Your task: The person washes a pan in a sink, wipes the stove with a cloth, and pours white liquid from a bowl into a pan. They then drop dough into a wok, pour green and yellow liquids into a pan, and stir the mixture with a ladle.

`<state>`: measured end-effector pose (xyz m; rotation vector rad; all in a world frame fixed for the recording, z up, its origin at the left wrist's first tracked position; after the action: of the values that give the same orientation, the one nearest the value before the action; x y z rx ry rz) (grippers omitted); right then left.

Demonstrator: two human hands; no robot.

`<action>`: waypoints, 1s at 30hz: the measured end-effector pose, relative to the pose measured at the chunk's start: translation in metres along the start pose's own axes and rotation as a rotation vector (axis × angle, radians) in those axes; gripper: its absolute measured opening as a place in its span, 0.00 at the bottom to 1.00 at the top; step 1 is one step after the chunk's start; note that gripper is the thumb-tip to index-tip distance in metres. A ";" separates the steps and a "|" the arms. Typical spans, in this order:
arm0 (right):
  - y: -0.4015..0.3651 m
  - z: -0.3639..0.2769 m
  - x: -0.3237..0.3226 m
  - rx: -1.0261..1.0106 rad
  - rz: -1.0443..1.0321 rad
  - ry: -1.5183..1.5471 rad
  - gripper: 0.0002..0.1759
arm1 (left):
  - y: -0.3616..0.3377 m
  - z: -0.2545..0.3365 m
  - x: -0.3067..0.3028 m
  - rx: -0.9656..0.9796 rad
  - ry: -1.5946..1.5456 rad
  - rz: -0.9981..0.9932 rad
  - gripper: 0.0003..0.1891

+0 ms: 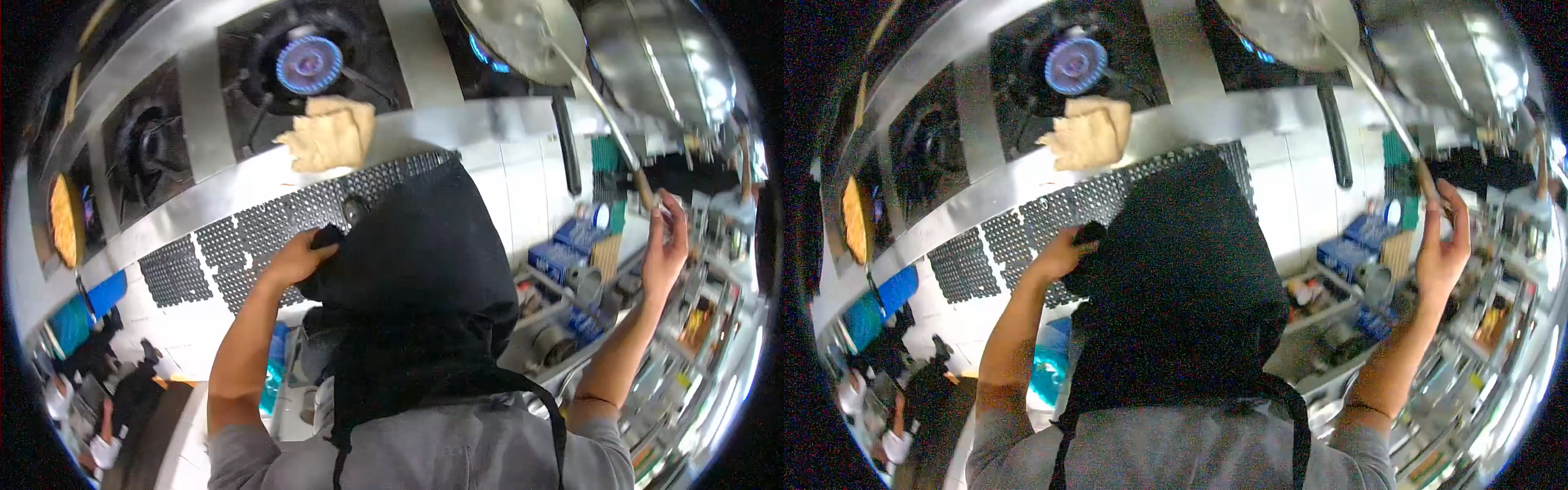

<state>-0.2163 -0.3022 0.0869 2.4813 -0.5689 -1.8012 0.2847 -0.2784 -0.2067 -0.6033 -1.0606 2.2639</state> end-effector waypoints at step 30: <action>0.104 0.078 0.105 0.193 -0.845 0.056 0.17 | 0.093 -0.093 -0.014 0.248 -1.379 1.013 0.26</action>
<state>-0.2890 -0.4162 -0.0109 3.1843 0.4171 -1.9195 0.3234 -0.2863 -0.3325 0.9641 -1.0259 3.7290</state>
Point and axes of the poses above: each hand's wrist, its own y-axis towards the middle knuckle, its own x-axis out of the palm, z = x × y, the point moved 8 cm from there along y, towards the middle knuckle, and after that the axes turned 2 degrees about -z, right-handed, at the moved point
